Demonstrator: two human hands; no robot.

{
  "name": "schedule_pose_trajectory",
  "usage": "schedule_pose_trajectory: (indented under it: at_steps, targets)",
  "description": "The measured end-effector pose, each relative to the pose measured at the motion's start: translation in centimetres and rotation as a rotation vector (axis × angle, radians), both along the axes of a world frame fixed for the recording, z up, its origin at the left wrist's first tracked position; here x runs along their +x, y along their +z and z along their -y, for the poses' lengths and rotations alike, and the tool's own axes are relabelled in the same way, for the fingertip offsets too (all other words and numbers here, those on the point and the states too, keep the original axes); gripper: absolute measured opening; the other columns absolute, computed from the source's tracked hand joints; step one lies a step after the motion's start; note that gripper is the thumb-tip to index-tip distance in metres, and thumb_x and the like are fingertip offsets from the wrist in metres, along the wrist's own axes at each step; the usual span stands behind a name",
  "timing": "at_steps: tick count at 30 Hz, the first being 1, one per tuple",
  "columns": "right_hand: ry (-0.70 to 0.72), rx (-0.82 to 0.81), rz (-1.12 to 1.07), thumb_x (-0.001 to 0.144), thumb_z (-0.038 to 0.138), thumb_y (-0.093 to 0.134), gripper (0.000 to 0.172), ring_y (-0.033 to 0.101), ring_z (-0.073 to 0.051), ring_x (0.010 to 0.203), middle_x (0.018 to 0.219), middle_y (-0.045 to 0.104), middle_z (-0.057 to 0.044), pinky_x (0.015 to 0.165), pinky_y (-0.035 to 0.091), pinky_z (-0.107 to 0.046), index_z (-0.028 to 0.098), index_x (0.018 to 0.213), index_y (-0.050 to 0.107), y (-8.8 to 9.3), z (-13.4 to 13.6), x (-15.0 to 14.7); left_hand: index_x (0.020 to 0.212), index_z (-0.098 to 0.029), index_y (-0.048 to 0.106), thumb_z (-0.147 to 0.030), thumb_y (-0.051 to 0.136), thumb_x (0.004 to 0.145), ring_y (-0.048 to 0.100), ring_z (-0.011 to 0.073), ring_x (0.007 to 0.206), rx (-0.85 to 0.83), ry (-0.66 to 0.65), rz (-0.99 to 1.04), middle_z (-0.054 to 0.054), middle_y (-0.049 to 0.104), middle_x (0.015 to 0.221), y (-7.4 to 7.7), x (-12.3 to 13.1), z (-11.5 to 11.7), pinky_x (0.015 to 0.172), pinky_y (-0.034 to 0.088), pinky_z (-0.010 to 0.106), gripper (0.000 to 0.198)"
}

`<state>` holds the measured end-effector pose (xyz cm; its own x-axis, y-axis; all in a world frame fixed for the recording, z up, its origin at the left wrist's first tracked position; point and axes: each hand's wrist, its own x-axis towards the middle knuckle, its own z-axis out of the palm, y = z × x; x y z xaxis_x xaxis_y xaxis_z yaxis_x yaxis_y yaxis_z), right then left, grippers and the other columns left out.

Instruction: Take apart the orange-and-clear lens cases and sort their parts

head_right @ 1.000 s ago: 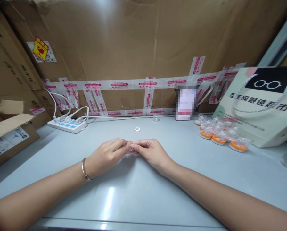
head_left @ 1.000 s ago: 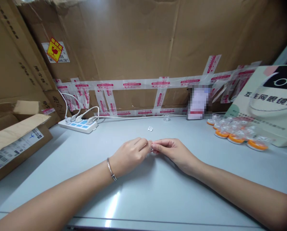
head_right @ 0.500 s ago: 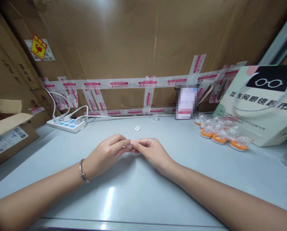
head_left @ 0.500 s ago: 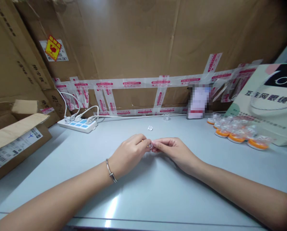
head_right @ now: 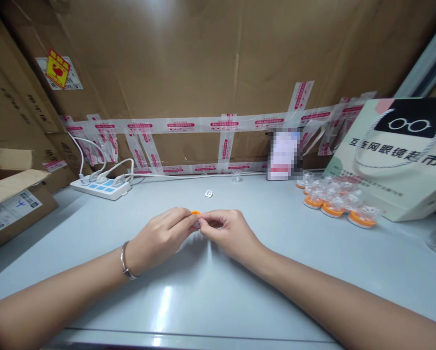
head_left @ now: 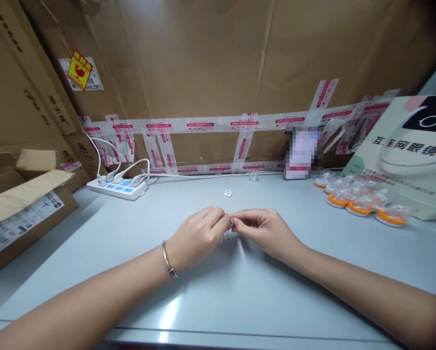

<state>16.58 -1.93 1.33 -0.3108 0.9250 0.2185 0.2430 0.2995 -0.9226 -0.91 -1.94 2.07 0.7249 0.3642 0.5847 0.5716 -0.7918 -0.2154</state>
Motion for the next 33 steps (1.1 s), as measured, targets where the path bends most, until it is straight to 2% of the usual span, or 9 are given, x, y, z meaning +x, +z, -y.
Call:
schedule_pose_trajectory:
  at_steps: [6,12,20,23,27,30,33]
  targets:
    - [-0.040,0.047,0.022,0.073,0.027,0.054,0.023,0.062,-0.019,0.074,0.077,0.070,-0.001,0.068,0.048,-0.029,0.022,0.086,0.072,-0.2,0.1,-0.1,0.085,-0.011,0.056,-0.011,0.041,0.086,0.054,0.0146,0.069,0.056,0.023,0.002,0.005,0.059,0.075,-0.4,0.1,0.1,0.062,0.050,0.027,0.015]
    - [-0.013,-0.055,-0.070,0.072,0.032,0.056,0.023,0.062,-0.019,0.077,0.076,0.070,-0.002,0.072,0.047,-0.029,0.019,0.082,0.072,-0.7,-0.3,-0.2,0.086,-0.011,0.056,-0.012,0.042,0.087,0.055,0.0143,0.071,0.059,0.009,0.011,0.005,0.059,0.077,-0.6,0.1,-0.1,0.064,0.051,0.026,0.014]
    - [0.030,-0.237,-0.230,0.065,0.032,0.066,0.022,0.061,-0.014,0.074,0.074,0.067,-0.001,0.074,0.047,-0.028,0.016,0.080,0.069,-0.6,-0.8,-0.2,0.086,-0.013,0.056,-0.013,0.044,0.087,0.057,0.0134,0.073,-0.035,-0.025,0.108,0.005,0.061,0.080,-0.7,0.1,-0.5,0.066,0.051,0.026,0.012]
    - [0.052,-0.295,-0.271,0.064,0.034,0.068,0.025,0.060,-0.013,0.072,0.073,0.066,-0.001,0.072,0.046,-0.027,0.017,0.081,0.067,-0.5,-0.9,-0.2,0.087,-0.013,0.056,-0.013,0.046,0.086,0.056,0.0135,0.074,-0.072,-0.079,0.188,0.006,0.061,0.082,-0.7,0.2,-0.7,0.066,0.051,0.026,0.010]
    - [0.047,-0.327,-0.276,0.060,0.032,0.071,0.025,0.057,-0.010,0.065,0.068,0.063,0.001,0.069,0.045,-0.025,0.015,0.077,0.065,-0.4,-1.0,-0.3,0.091,-0.014,0.057,-0.011,0.050,0.083,0.056,0.0118,0.075,-0.232,-0.189,0.334,0.005,0.060,0.083,-0.5,0.4,-0.7,0.069,0.051,0.025,0.010]
    - [0.038,-0.298,-0.255,0.065,0.036,0.067,0.024,0.056,-0.009,0.063,0.067,0.062,0.001,0.067,0.044,-0.025,0.015,0.076,0.063,-0.2,-0.8,-0.2,0.091,-0.014,0.057,-0.012,0.057,0.079,0.056,0.0100,0.071,-0.349,-0.201,0.481,0.004,0.059,0.080,-0.4,0.5,-0.7,0.065,0.050,0.022,0.012]
    - [-0.018,-0.119,-0.137,0.070,0.037,0.062,0.023,0.057,-0.012,0.067,0.071,0.063,-0.001,0.068,0.044,-0.026,0.015,0.075,0.062,0.2,-0.7,0.0,0.088,-0.014,0.058,-0.014,0.060,0.077,0.054,0.0082,0.064,-0.359,-0.152,0.611,0.002,0.058,0.077,-0.2,0.4,-0.9,0.062,0.048,0.021,0.011]
